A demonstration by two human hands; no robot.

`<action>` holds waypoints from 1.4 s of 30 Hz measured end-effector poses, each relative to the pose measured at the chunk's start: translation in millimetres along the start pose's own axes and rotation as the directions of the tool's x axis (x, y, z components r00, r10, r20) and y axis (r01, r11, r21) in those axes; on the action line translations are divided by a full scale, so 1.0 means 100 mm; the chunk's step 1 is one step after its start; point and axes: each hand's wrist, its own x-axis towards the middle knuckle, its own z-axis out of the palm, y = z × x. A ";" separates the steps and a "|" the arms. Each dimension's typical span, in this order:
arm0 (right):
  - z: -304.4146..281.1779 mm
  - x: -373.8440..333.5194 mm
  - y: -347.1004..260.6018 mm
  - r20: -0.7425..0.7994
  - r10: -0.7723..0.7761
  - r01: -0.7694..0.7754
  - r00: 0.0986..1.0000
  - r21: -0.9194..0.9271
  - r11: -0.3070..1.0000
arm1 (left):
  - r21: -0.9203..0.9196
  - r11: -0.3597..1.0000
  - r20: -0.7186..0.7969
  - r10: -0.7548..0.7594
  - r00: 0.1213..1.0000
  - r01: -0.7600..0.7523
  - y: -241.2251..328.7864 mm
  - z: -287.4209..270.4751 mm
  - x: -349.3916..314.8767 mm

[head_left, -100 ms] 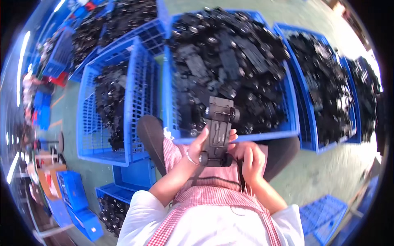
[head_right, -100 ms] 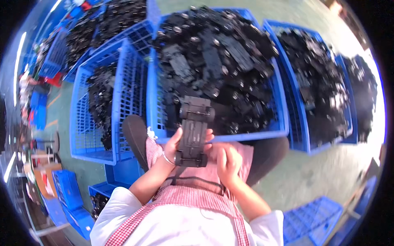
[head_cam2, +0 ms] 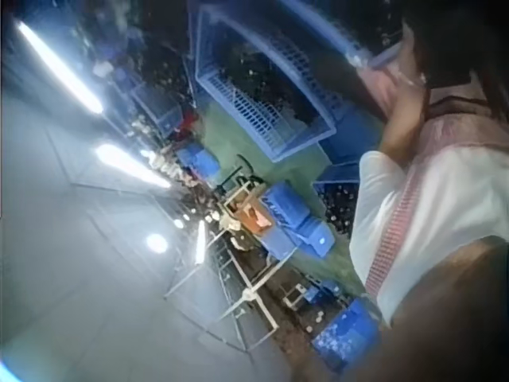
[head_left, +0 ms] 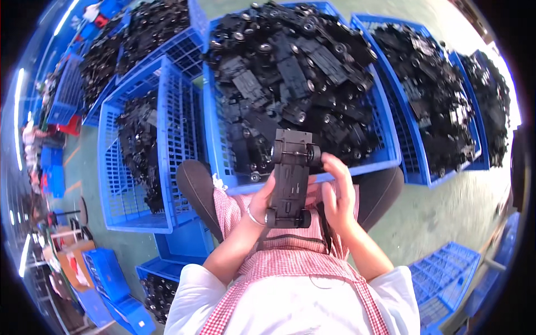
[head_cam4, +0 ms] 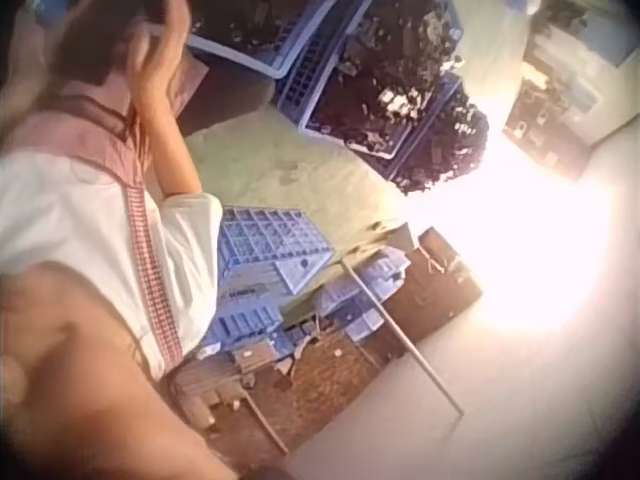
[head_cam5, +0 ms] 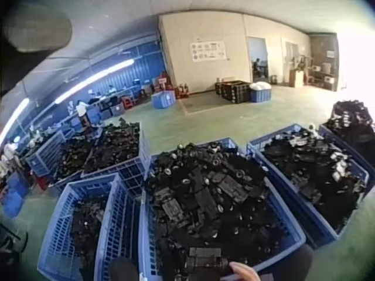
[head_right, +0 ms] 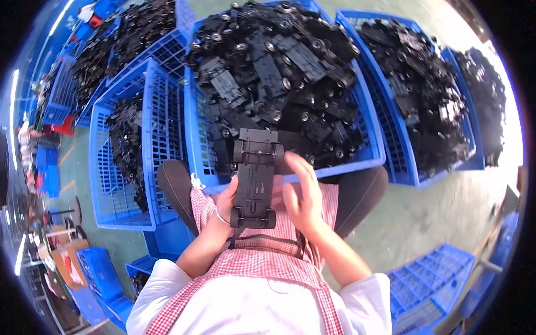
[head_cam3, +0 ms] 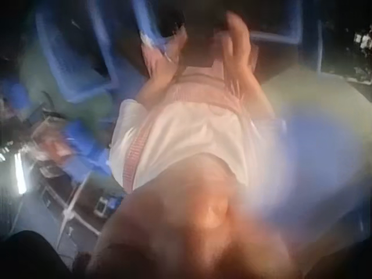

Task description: Inspecting and sorting black toy car chassis from several blue crates.

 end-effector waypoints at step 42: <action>-0.94 -0.64 0.82 -0.057 0.696 -0.621 0.716 0.405 0.671 | 0.813 -0.326 -0.038 0.796 0.604 0.482 0.86 -1.09 2.42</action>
